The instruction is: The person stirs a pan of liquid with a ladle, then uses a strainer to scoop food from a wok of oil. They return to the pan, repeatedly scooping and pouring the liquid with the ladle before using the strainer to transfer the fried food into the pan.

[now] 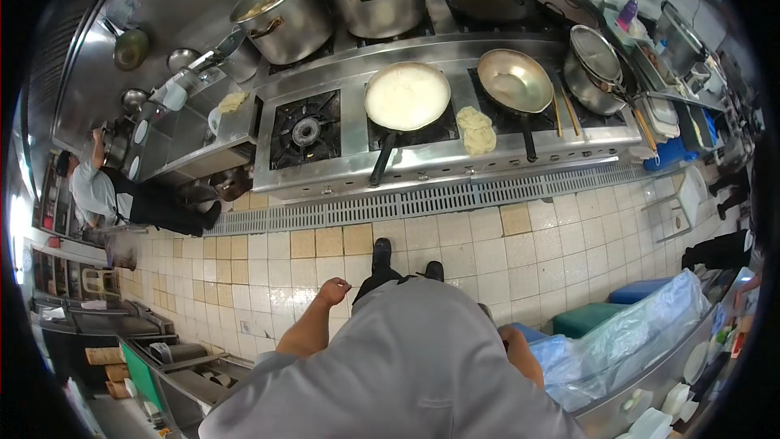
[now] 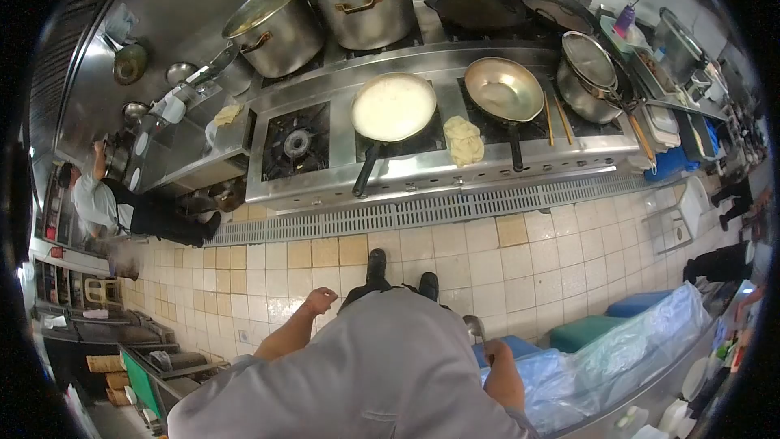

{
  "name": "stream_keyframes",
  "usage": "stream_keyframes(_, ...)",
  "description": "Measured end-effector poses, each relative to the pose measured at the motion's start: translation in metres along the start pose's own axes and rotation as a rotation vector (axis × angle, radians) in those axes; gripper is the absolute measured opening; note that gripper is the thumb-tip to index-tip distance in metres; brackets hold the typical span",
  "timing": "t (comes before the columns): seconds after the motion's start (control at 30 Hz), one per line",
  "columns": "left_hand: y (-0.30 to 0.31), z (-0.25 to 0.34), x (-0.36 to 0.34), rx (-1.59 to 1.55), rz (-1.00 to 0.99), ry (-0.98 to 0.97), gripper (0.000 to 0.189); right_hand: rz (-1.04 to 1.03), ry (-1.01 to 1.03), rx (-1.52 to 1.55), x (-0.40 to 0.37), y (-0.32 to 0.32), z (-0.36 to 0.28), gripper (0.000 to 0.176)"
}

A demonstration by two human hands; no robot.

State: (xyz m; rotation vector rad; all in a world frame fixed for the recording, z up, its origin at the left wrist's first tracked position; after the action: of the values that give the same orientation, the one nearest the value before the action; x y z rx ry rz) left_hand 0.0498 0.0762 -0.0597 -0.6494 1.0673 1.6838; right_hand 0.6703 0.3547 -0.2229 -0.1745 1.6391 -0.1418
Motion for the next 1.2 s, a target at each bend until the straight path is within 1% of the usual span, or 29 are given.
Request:
stream_keyframes(0.07, 0.0, 0.008, -0.002, -0.017, -0.004, 0.036, 0.038, 0.182, -0.062, 0.084, -0.033, 0.02, -0.019, 0.029)
stream_keyframes(0.1, 0.0, 0.01, -0.001, -0.015, -0.007, 0.036, 0.038, 0.182, -0.063, 0.088, -0.052, 0.022, -0.032, 0.029)
stream_keyframes(0.17, 0.001, 0.017, 0.003, -0.006, -0.003, -0.008, 0.037, 0.348, 0.023, -0.014, -0.101, 0.045, -0.071, 0.032)
stream_keyframes(0.3, 0.004, 0.03, 0.004, 0.006, -0.005, -0.026, 0.036, 0.37, 0.065, 0.037, -0.119, 0.069, -0.093, 0.032)
stream_keyframes(0.37, 0.011, 0.029, 0.006, -0.007, 0.036, -0.05, 0.036, 0.404, 0.228, 0.223, -0.194, 0.07, -0.126, 0.025)
stream_keyframes(0.4, 0.011, 0.029, 0.003, -0.007, 0.03, -0.053, 0.036, 0.407, 0.224, 0.228, -0.218, 0.067, -0.123, 0.025)
stream_keyframes(0.47, 0.016, 0.029, -0.006, -0.015, 0.055, -0.049, 0.036, 0.289, 0.765, 0.644, -0.27, 0.064, -0.146, 0.014)
stream_keyframes(0.5, 0.017, 0.027, -0.007, -0.015, 0.051, -0.05, 0.036, 0.292, 0.762, 0.646, -0.291, 0.063, -0.15, 0.014)
stream_keyframes(0.53, 0.016, 0.02, -0.008, -0.021, 0.046, -0.01, 0.036, 0.271, 0.909, 0.678, -0.32, 0.064, -0.166, 0.012)
stream_keyframes(0.57, 0.015, 0.012, -0.009, -0.031, 0.043, 0.031, 0.036, 0.246, 1.057, 0.704, -0.341, 0.072, -0.181, 0.016)
stream_keyframes(0.6, 0.013, 0.004, -0.007, 0.005, 0.042, 0.056, 0.035, 0.272, 1.117, 0.606, -0.356, 0.083, -0.195, 0.015)
stream_keyframes(0.63, 0.012, -0.005, -0.006, -0.003, 0.046, 0.057, 0.035, 0.269, 1.116, 0.597, -0.362, 0.092, -0.209, 0.015)
stream_keyframes(0.7, 0.012, -0.011, -0.004, 0.014, 0.008, -0.005, 0.036, 0.603, 1.058, 0.39, -0.4, 0.113, -0.254, 0.016)
stream_keyframes(0.77, 0.017, -0.024, 0.002, 0.033, 0.031, -0.028, 0.037, 0.649, 1.065, 0.378, -0.437, 0.116, -0.313, 0.019)
stream_keyframes(0.83, 0.023, -0.036, -0.003, -0.077, 0.105, 0.04, 0.037, 0.648, 1.117, 0.399, -0.449, 0.127, -0.367, 0.019)
stream_keyframes(0.9, 0.025, -0.032, -0.017, -0.148, 0.102, 0.079, 0.036, 0.979, 1.221, 0.151, -0.461, 0.151, -0.423, 0.022)
stream_keyframes(0.93, 0.028, -0.033, -0.021, -0.205, 0.095, 0.119, 0.035, 0.978, 1.219, 0.141, -0.463, 0.158, -0.448, 0.022)
stream_keyframes(0.97, 0.027, -0.046, -0.017, -0.213, 0.091, 0.123, 0.035, 1.029, 1.118, 0.058, -0.463, 0.163, -0.471, 0.028)
stream_keyframes(1.0, 0.023, -0.066, -0.007, -0.288, 0.068, 0.136, 0.035, 1.081, 1.019, -0.028, -0.463, 0.171, -0.494, 0.035)
stream_keyframes(1.03, 0.02, -0.077, 0.003, -0.365, 0.045, 0.148, 0.035, 1.084, 1.014, -0.039, -0.464, 0.179, -0.513, 0.035)
stream_keyframes(1.07, 0.026, -0.066, -0.008, -0.352, 0.049, 0.186, 0.034, 1.112, 1.031, -0.049, -0.463, 0.186, -0.529, 0.034)
stream_keyframes(1.1, 0.024, -0.089, 0.007, -0.366, 0.036, 0.192, 0.034, 1.137, 1.043, -0.059, -0.459, 0.192, -0.542, 0.033)
stream_keyframes(1.13, 0.027, -0.107, 0.032, -0.266, 0.023, -0.024, 0.034, 1.212, 1.07, -0.147, -0.451, 0.2, -0.555, 0.028)
stream_keyframes(1.17, 0.026, -0.108, 0.041, -0.164, 0.012, -0.241, 0.034, 1.207, 1.051, -0.158, -0.449, 0.202, -0.564, 0.028)
stream_keyframes(1.2, 0.029, -0.105, 0.025, -0.493, 0.05, 0.134, 0.033, 0.96, 1.002, -0.006, -0.43, 0.207, -0.57, 0.025)
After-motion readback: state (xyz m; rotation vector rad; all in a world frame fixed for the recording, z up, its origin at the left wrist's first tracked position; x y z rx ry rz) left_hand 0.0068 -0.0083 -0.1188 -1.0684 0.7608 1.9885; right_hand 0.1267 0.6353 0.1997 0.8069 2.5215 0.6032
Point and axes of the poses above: each hand's wrist, its own x-axis towards the middle knuckle, its own y-axis out of the back of the hand, z = x × y, the point moved 9 cm from there along x, towards the middle knuckle, and after that the axes turned 13 degrees about -z, right-handed, at the moved point
